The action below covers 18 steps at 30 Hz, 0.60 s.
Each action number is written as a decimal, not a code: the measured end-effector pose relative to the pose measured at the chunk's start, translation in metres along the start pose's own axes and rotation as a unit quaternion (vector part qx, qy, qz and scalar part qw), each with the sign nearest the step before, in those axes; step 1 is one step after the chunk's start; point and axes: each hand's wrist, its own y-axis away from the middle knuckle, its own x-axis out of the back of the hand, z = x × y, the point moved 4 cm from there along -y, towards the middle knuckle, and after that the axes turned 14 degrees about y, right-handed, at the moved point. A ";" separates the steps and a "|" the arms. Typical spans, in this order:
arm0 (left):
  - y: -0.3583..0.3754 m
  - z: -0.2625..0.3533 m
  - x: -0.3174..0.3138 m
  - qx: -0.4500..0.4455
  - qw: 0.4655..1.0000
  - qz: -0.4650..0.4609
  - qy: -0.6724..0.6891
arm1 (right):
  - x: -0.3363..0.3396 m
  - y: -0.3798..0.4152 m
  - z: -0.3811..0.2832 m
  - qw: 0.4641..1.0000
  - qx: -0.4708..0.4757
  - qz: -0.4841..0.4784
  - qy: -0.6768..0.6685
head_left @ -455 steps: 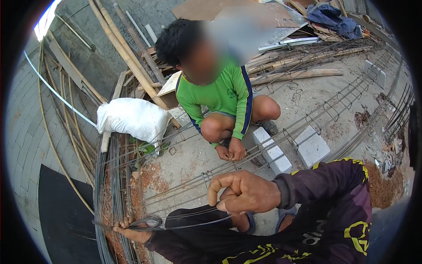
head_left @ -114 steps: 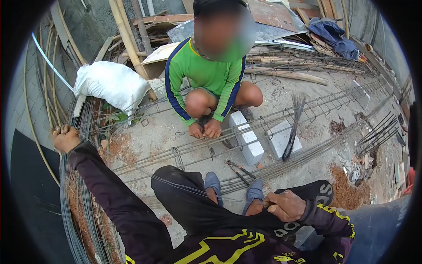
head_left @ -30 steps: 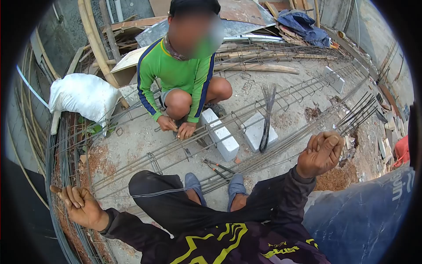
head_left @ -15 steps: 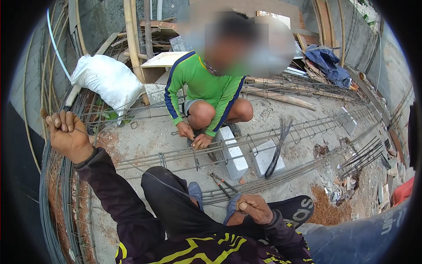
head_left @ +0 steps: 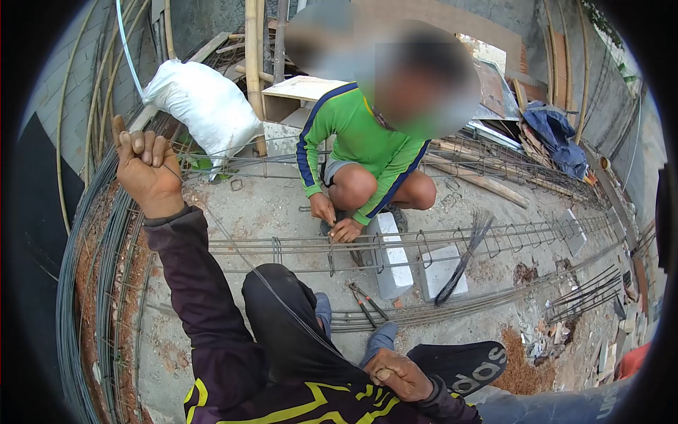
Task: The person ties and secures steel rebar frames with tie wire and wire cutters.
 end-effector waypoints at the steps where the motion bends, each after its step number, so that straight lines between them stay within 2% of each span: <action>1: 0.000 0.000 0.003 0.002 1.000 0.006 0.001 | 0.000 -0.002 -0.001 1.000 0.014 0.005 0.009; 3: -0.002 0.000 0.006 0.006 1.000 0.010 0.008 | 0.001 -0.002 -0.004 0.999 0.030 0.014 0.024; 5: -0.004 -0.001 0.009 0.020 1.000 0.007 0.019 | 0.001 -0.005 -0.004 0.997 0.023 -0.017 0.076; 7: -0.008 -0.001 0.009 0.041 0.999 -0.003 0.030 | 0.001 -0.006 -0.006 0.992 0.029 0.009 0.125; 9: -0.008 -0.001 0.006 0.058 0.998 -0.005 0.035 | 0.007 -0.013 -0.019 0.981 0.090 -0.022 0.167; 12: -0.011 0.003 0.002 0.052 0.998 -0.027 0.031 | 0.012 -0.011 -0.020 0.990 0.047 -0.024 0.132; 14: -0.011 0.002 0.002 0.041 0.999 -0.022 0.029 | 0.004 -0.008 -0.012 0.998 -0.026 -0.017 0.060; 15: -0.012 0.002 0.003 0.036 0.999 -0.020 0.027 | -0.001 -0.008 -0.009 0.996 0.057 0.024 0.069; 17: -0.015 -0.001 0.005 0.036 0.999 -0.014 0.023 | -0.008 -0.001 0.003 0.994 0.037 -0.076 0.063; 18: -0.015 -0.005 0.004 0.042 0.999 -0.008 0.025 | -0.009 -0.002 0.000 0.996 0.040 -0.057 0.058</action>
